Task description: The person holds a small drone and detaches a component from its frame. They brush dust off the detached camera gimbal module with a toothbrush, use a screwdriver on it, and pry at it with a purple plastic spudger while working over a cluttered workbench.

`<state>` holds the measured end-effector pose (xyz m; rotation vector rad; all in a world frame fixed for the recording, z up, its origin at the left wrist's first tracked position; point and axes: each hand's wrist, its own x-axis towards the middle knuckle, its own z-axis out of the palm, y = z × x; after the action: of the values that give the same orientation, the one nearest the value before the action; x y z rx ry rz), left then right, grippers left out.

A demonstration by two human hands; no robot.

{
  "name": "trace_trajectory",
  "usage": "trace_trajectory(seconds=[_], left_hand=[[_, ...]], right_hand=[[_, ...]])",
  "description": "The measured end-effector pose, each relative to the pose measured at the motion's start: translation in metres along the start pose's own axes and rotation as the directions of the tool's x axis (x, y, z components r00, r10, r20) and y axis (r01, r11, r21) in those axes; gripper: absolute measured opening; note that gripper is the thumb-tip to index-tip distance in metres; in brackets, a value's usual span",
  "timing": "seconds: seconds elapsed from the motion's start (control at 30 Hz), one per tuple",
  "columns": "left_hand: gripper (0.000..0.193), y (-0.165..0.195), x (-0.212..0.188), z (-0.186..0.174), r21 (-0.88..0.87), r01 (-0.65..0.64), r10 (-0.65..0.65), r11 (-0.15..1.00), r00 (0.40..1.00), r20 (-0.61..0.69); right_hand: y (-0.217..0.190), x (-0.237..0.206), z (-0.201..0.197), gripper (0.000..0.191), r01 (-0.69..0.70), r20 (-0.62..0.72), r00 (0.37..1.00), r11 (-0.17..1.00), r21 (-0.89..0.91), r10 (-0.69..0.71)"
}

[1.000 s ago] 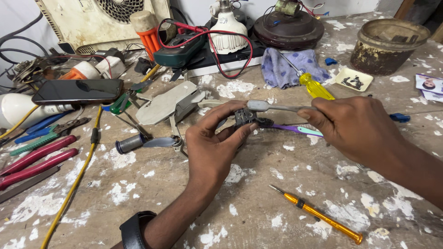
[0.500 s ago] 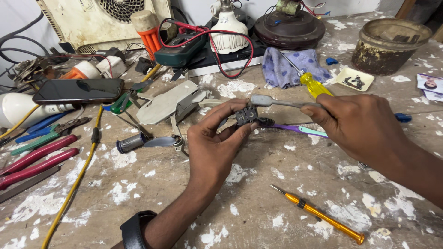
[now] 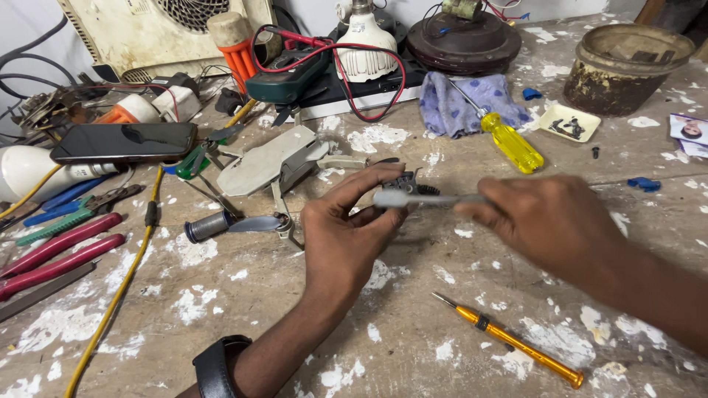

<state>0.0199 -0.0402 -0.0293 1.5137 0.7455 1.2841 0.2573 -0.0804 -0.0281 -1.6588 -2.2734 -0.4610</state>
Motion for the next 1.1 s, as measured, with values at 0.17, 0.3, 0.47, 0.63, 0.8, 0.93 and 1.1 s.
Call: trace_trajectory(seconds=[0.17, 0.3, 0.47, 0.63, 0.8, 0.93, 1.1], left_hand=[[0.036, 0.0, 0.0, 0.003, 0.019, -0.01, 0.01, 1.0, 1.0, 0.002], [0.036, 0.002, -0.003, 0.007, -0.036, -0.017, 0.019, 0.999, 0.998, 0.058], [0.037, 0.003, -0.005, 0.008, 0.044, -0.053, 0.048, 0.998, 0.994, 0.095], [0.041, 0.002, -0.001, 0.009, 0.149, -0.004, -0.009, 0.989, 0.996, 0.086], [0.034, 0.003, 0.0, 0.01, 0.228, -0.033, 0.01, 0.973, 0.995, 0.102], [0.037, 0.004, -0.004, 0.01, 0.148, -0.08, 0.056, 0.986, 0.986, 0.159], [0.034, 0.003, -0.003, 0.009, -0.029, 0.029, -0.026, 0.999, 0.994, 0.106]], right_hand=[[0.024, -0.001, -0.003, 0.051, 0.0, -0.092, 0.996, 0.997, -0.074, -0.007], [0.037, 0.004, -0.007, 0.05, 0.078, -0.114, 0.989, 0.987, -0.14, -0.094], [0.044, 0.005, -0.015, 0.051, 0.133, -0.159, 0.974, 0.975, -0.176, -0.161], [0.029, 0.004, -0.002, 0.051, 0.17, 0.011, 0.985, 0.96, -0.222, -0.172], [0.042, 0.005, -0.002, 0.056, 0.166, -0.094, 0.978, 0.966, -0.196, -0.187], [0.061, 0.002, -0.004, 0.055, 0.223, -0.205, 0.944, 0.959, -0.176, -0.258], [0.075, 0.005, -0.009, 0.055, 0.126, -0.09, 0.984, 0.962, -0.243, -0.151]])
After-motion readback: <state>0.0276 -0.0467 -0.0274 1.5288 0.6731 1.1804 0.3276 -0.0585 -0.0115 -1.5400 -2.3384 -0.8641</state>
